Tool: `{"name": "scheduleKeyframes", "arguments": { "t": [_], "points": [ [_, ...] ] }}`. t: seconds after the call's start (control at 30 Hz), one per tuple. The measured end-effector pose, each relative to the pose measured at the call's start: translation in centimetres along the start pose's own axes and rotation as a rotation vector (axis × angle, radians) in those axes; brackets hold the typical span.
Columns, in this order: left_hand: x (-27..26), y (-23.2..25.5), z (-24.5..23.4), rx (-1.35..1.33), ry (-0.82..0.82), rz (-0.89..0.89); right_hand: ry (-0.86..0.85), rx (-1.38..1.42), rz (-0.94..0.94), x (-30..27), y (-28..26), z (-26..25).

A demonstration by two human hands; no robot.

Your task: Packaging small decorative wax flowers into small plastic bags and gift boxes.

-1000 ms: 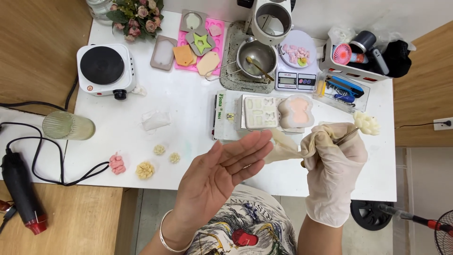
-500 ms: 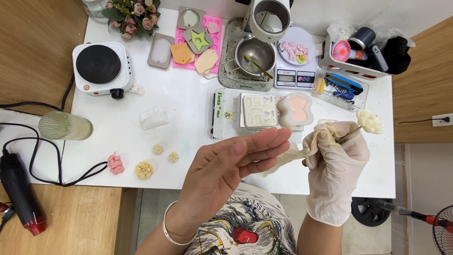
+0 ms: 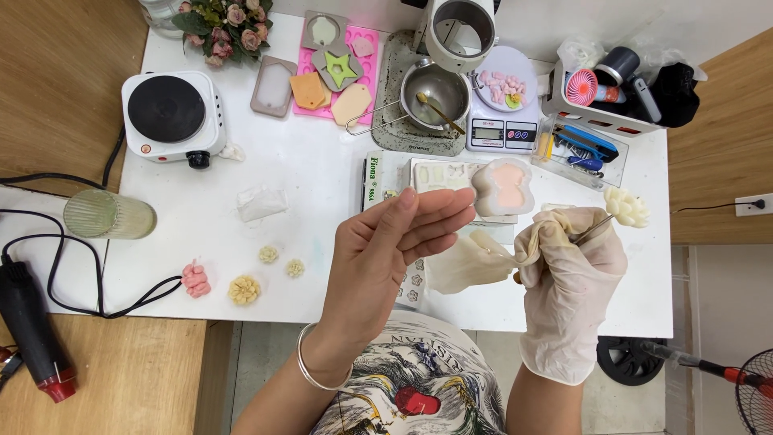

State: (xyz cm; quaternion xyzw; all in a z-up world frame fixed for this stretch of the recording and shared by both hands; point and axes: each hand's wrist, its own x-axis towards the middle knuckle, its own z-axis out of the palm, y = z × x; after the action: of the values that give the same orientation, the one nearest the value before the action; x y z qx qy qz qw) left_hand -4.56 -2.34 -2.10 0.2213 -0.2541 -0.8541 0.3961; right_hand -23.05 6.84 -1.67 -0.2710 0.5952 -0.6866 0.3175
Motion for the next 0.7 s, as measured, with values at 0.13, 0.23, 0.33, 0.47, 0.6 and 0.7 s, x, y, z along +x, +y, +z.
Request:
{"name": "scheduleKeyframes", "arguments": {
  "t": [0.13, 0.23, 0.33, 0.47, 0.6, 0.7],
  "points": [
    [-0.4, 0.5, 0.3, 0.0, -0.033, -0.005, 0.022, -0.007, 0.018, -0.1, 0.1, 0.0],
    [-0.5, 0.6, 0.4, -0.011, -0.06, -0.003, 0.02, 0.002, 0.009, -0.1, 0.0, 0.1],
    [-0.5, 0.5, 0.3, 0.005, -0.035, -0.017, 0.03, -0.005, 0.016, -0.1, 0.2, 0.0],
    [-0.3, -2.6, -2.4, 0.189, 0.084, 0.06, 0.019, 0.008, 0.026, -0.1, 0.1, 0.2],
    [1.6, -5.0, -5.8, 0.357, 0.188, 0.156, 0.005, 0.037, 0.05, 0.1, -0.2, 0.7],
    [1.6, -7.5, -8.2, 0.28, 0.221, -0.207, -0.012, 0.048, 0.033, 0.2, -0.3, 0.9]
  ]
}}
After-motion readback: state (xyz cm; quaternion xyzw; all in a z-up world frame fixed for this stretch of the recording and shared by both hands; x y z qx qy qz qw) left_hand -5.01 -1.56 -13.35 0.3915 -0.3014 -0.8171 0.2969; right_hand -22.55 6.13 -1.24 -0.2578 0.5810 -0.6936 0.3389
